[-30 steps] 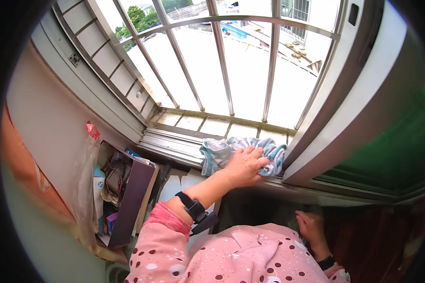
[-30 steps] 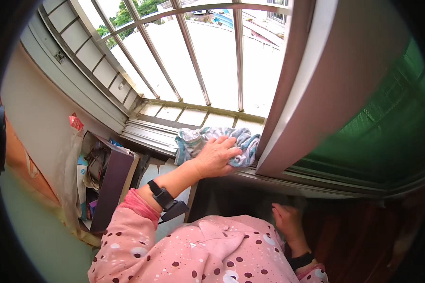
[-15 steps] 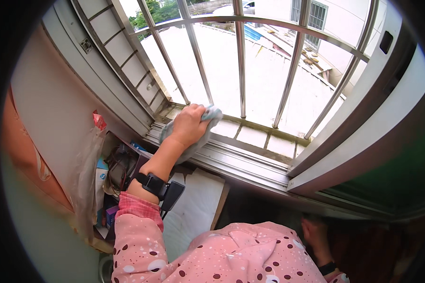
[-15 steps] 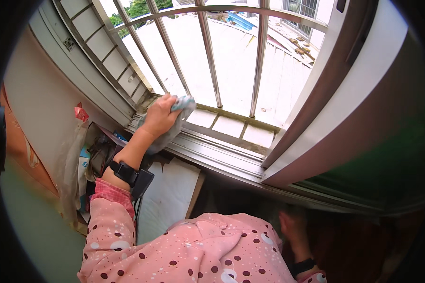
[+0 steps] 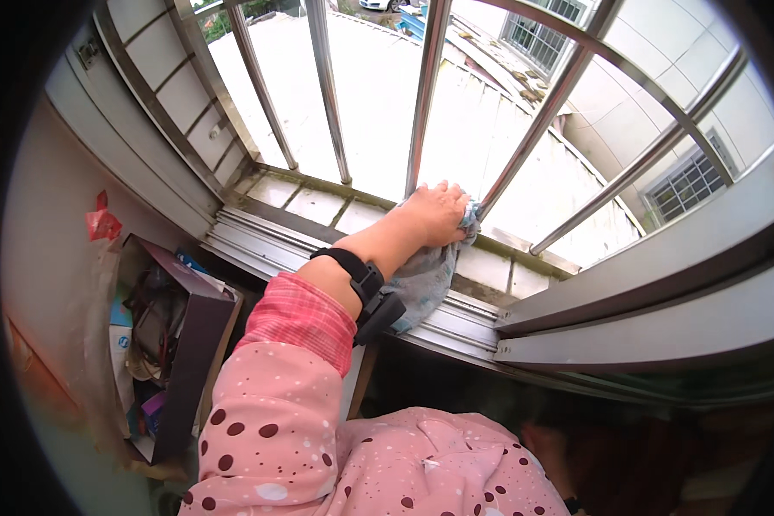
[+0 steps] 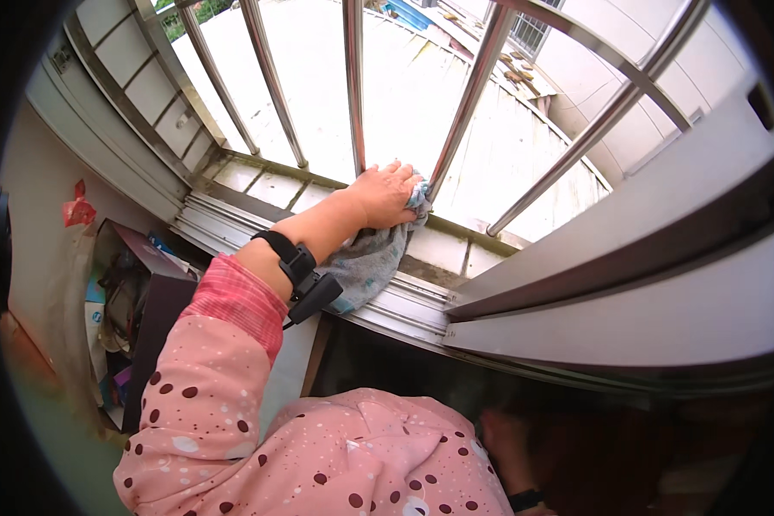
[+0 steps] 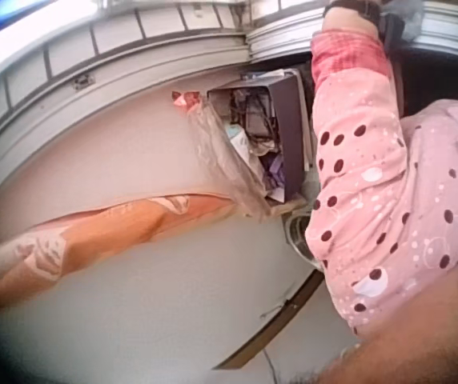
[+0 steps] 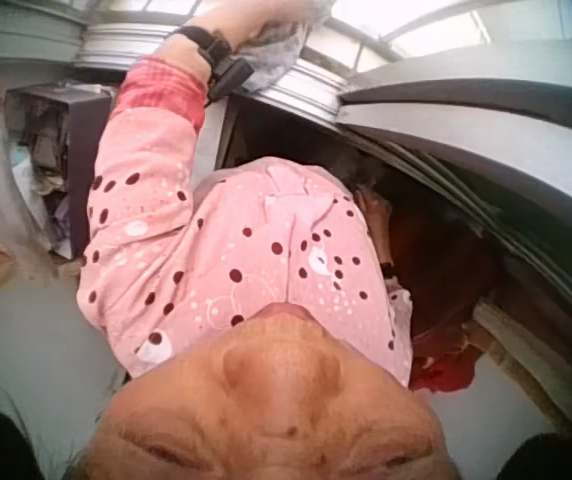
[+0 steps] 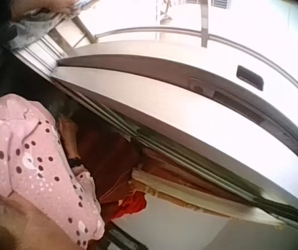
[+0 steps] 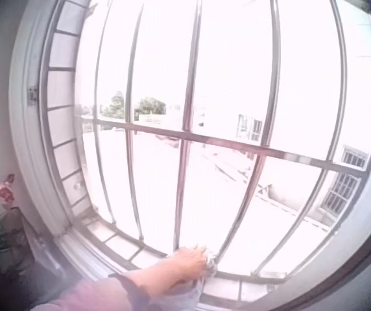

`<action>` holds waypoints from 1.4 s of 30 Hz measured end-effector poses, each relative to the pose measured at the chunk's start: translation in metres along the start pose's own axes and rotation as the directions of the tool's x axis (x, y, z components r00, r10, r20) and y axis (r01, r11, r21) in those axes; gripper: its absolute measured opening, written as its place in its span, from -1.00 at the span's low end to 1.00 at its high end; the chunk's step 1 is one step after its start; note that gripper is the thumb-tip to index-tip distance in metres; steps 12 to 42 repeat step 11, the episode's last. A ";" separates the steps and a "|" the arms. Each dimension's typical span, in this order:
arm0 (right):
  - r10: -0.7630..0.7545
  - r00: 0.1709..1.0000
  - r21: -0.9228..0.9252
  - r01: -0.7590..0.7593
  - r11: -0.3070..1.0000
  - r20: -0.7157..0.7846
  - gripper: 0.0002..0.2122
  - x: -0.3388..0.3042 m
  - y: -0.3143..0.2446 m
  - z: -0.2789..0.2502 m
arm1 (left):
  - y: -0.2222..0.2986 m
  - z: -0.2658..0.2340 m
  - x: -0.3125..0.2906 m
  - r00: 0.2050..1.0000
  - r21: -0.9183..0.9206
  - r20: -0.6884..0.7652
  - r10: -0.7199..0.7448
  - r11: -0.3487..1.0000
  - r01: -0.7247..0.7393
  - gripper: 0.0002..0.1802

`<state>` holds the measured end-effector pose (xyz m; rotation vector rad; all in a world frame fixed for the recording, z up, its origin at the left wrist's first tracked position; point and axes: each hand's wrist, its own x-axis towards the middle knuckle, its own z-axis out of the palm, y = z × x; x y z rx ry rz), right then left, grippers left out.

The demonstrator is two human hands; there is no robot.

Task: The person cleans the track and frame of a window using a cloth, rinsing the cloth in a bowl of water during the process.

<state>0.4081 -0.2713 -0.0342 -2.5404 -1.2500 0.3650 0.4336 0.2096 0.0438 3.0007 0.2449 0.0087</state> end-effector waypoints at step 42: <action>0.064 0.973 -0.041 -0.056 0.998 0.220 -0.86 -0.022 0.023 -0.011 | -0.008 -0.009 -0.041 0.958 0.170 0.195 0.211 0.954 -0.245 -0.74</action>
